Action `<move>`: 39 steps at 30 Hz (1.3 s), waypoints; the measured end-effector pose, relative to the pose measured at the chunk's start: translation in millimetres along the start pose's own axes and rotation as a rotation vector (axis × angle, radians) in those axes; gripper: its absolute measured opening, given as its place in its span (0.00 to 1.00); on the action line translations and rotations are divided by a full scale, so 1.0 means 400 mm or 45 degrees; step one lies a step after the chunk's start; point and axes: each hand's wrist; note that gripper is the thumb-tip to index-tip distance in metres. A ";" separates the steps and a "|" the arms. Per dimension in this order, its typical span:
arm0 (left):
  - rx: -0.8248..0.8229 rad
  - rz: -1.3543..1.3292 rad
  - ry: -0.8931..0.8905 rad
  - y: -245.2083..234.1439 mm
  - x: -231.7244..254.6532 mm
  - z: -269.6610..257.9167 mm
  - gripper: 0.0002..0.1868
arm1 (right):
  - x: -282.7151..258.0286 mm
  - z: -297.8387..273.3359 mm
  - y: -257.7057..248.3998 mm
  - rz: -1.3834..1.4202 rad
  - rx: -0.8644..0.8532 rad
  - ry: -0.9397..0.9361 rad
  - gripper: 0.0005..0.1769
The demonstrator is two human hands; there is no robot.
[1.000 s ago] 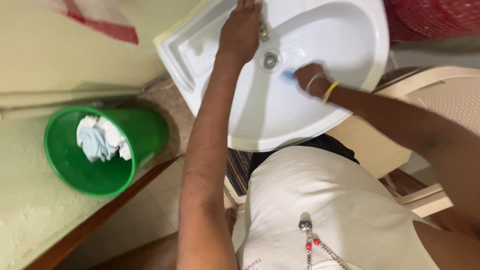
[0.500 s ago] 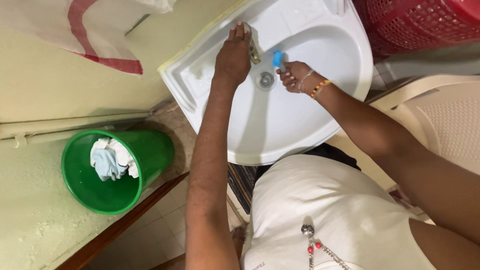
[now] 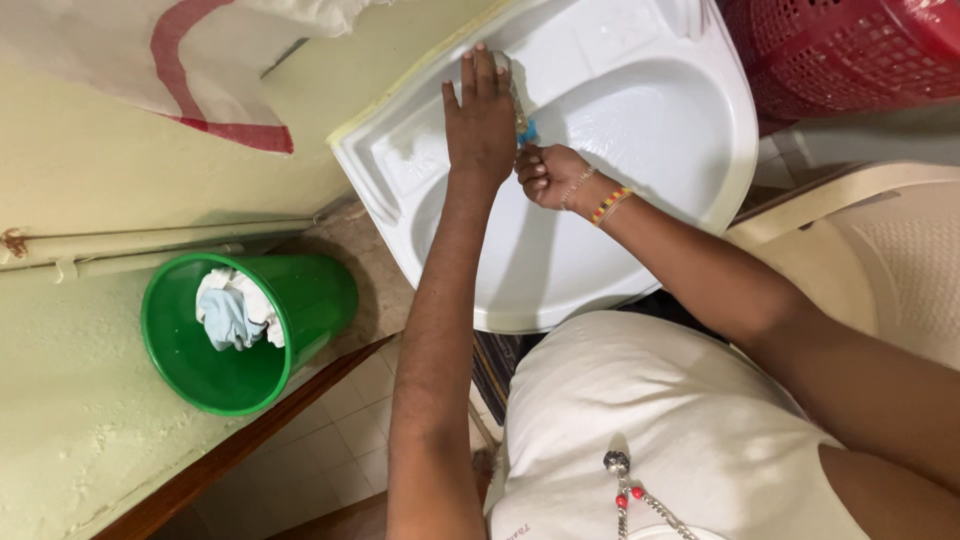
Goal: The person scrubs the interior surfaces and faucet of a white sink using a blue brush and their hands.
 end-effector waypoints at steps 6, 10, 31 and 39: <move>-0.017 -0.218 -0.010 0.072 -0.019 0.011 0.40 | 0.025 0.006 0.000 -0.074 0.088 -0.147 0.17; 0.116 -0.202 0.058 0.121 -0.010 -0.001 0.36 | 0.010 0.050 -0.038 0.055 0.061 -0.107 0.18; -0.135 -0.283 -0.029 -0.005 0.000 0.011 0.43 | 0.018 0.028 -0.014 -0.139 0.141 -0.083 0.17; -0.058 -0.376 -0.020 0.020 -0.026 0.004 0.36 | 0.151 0.116 -0.011 -0.418 0.037 0.053 0.14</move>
Point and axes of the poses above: each hand's wrist, its own z-axis towards the middle knuckle, its own y-axis out of the palm, x = y × z, and after that the axes turned 6 degrees about x, right-handed
